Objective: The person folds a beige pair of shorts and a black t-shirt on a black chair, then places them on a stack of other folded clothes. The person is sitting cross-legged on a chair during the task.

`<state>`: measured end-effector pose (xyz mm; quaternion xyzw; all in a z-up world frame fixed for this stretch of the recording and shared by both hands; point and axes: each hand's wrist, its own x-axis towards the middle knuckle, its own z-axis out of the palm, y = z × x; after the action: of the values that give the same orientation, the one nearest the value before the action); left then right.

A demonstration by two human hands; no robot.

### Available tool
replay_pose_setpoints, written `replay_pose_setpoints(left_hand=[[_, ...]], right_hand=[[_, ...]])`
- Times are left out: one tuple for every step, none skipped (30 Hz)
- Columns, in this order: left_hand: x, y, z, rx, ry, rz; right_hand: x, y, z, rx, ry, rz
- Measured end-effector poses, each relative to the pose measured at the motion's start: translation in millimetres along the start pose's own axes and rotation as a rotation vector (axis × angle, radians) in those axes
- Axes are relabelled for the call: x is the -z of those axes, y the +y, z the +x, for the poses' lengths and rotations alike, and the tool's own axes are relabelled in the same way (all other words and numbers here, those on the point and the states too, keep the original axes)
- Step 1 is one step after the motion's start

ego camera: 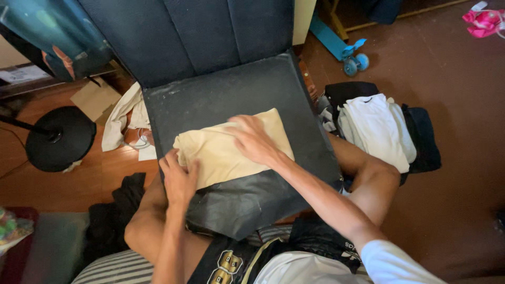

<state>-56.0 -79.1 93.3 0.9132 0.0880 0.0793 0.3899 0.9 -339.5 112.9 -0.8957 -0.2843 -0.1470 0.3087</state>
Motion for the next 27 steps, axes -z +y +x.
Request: replay_pose_setpoints(left_hand=[[1.6, 4.0, -5.6, -0.022, 0.019, 0.097], [2.1, 7.2, -10.3, -0.043, 0.038, 0.194], [2.1, 9.5, -14.4, -0.063, 0.056, 0.29], [2.4, 10.9, -17.9, -0.022, 0.015, 0.311], [3.0, 11.8, -20.3, 0.021, -0.021, 0.332], [3.7, 12.2, -22.0, 0.064, -0.057, 0.352], [6.5, 11.4, -23.3, 0.021, -0.03, 0.355], [9.1, 10.3, -24.6, -0.023, -0.004, 0.357], [11.8, 9.1, -25.7, -0.068, 0.02, 0.359], [15.0, 7.2, -26.3, -0.14, 0.054, 0.323], [17.8, 4.5, -29.2, -0.211, 0.083, 0.285], [20.8, 1.3, -31.8, -0.281, 0.113, 0.247], [22.3, -0.9, -32.7, -0.329, 0.134, 0.184], [24.3, -3.3, -33.3, -0.376, 0.156, 0.12], [26.8, -5.8, -32.4, -0.425, 0.177, 0.059], [28.7, -8.2, -30.8, -0.301, 0.091, -0.044], [30.6, -10.8, -30.7, -0.174, 0.005, -0.146], [31.7, -13.1, -30.2, -0.048, -0.082, -0.247], [31.7, -14.2, -28.5, -0.055, -0.082, -0.284], [31.3, -15.1, -27.5, -0.063, -0.082, -0.322], [30.1, -15.7, -29.2, -0.068, -0.088, -0.359], [29.7, -16.2, -32.5, -0.012, -0.117, -0.305], [29.3, -17.0, -35.4, 0.043, -0.143, -0.25], [28.3, -17.1, -38.4, 0.097, -0.169, -0.195], [28.3, -16.4, -39.1, 0.048, -0.129, -0.165], [27.4, -15.2, -38.8, -0.001, -0.09, -0.135], [27.3, -14.9, -39.2, -0.046, -0.049, -0.104]], right_hand=[[-8.5, -2.2, 13.6, 0.075, -0.01, 0.069], [-20.1, -5.1, 29.4, 0.127, -0.071, 0.093], [-33.0, -7.9, 44.8, 0.178, -0.134, 0.117], [-46.6, -10.7, 59.1, 0.254, -0.178, 0.101], [-60.3, -13.5, 74.8, 0.337, -0.223, 0.087], [-71.4, -14.0, 87.8, 0.42, -0.266, 0.071], [-81.4, -14.6, 99.4, 0.427, -0.344, 0.032], [-89.8, -14.5, 110.3, 0.435, -0.42, -0.008], [-95.9, -13.0, 119.7, 0.44, -0.497, -0.05], [-100.3, -11.2, 128.3, 0.447, -0.484, -0.07], [-103.7, -9.3, 133.9, 0.45, -0.475, -0.089], [-106.2, -8.1, 139.4, 0.453, -0.465, -0.108], [-105.4, -5.0, 145.5, 0.442, -0.513, -0.091], [-103.9, -2.8, 152.2, 0.431, -0.562, -0.073], [-102.1, -1.7, 158.8, 0.42, -0.608, -0.055], [-99.2, -0.6, 163.3, 0.407, -0.613, -0.016], [-97.2, -1.5, 166.6, 0.396, -0.618, 0.024], [-95.3, -3.1, 168.5, 0.384, -0.623, 0.065], [-92.7, -4.0, 170.5, 0.365, -0.623, 0.063], [-90.9, -6.0, 172.0, 0.346, -0.622, 0.062], [-89.3, -8.8, 168.6, 0.321, -0.622, 0.062], [-88.0, -12.4, 163.8, 0.325, -0.598, 0.105], [-87.0, -16.0, 159.3, 0.331, -0.572, 0.147], [-85.7, -19.6, 154.4, 0.338, -0.546, 0.188], [-82.7, -22.0, 150.7, 0.337, -0.498, 0.193], [-77.8, -22.2, 144.2, 0.336, -0.45, 0.198], [-73.5, -21.6, 137.3, 0.337, -0.405, 0.206]])
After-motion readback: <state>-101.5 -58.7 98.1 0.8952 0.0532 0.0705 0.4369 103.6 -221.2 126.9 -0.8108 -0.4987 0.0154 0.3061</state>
